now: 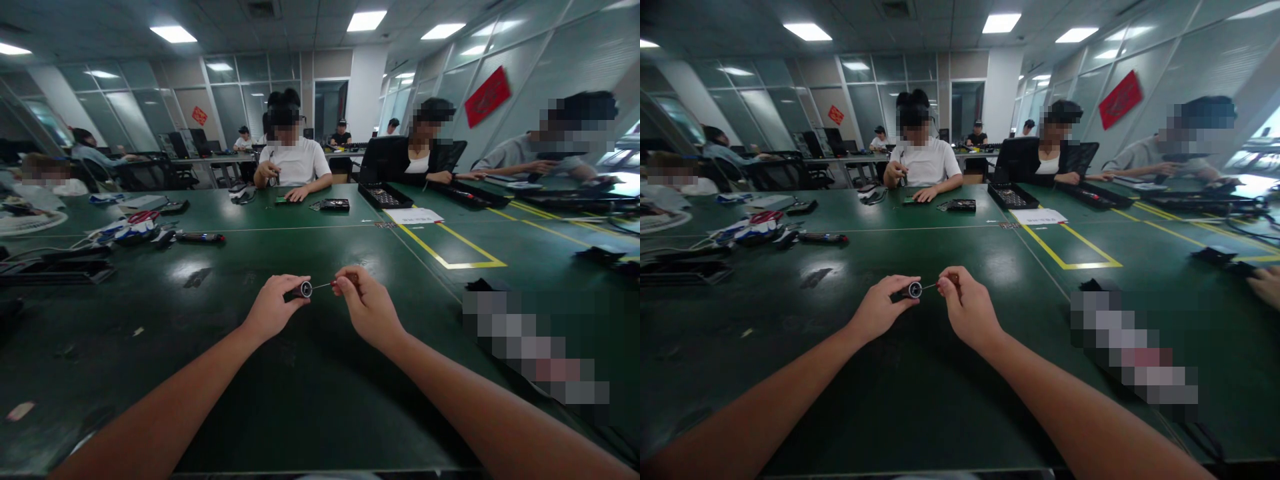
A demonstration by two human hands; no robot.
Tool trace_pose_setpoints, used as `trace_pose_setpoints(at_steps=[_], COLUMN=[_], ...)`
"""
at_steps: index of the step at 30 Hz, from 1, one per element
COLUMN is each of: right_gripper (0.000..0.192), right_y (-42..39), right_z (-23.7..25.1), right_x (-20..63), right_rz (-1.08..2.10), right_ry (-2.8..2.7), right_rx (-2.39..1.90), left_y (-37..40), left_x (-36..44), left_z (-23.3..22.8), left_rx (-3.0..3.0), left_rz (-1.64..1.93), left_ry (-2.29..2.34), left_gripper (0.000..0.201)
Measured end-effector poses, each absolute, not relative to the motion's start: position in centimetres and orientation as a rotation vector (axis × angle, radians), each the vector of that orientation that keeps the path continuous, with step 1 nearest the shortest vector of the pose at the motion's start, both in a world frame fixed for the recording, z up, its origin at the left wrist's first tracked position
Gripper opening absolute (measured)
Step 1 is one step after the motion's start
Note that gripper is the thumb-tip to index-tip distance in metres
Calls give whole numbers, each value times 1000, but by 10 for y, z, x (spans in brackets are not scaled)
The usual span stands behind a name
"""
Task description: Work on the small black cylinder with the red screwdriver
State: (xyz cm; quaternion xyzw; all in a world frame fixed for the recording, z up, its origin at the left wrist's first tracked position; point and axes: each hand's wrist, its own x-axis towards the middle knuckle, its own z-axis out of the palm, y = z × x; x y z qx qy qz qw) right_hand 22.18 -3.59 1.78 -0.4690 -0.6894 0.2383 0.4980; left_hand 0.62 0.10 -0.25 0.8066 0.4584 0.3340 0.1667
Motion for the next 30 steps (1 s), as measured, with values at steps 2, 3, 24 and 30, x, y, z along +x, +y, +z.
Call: trace_pose_setpoints(at_steps=[2,3,24,30], right_gripper=[16,16,14,15], right_y=[-36,-36,-40,-39], right_z=[18,18,21,21], right_x=[222,222,223,222], right_rz=[558,553,523,587], right_ry=[-1669,-1669,-1731,-1678], right_rx=[-1147,-1155,-1148,-1153], left_y=[1,1,0,0], left_x=[7,7,5,6], left_z=[-2,-2,-4,-3], left_rx=[2292,2290,2290,2320], left_rz=[948,947,940,943], left_ry=[1314,1319,1286,1273], left_gripper=[43,44,44,41])
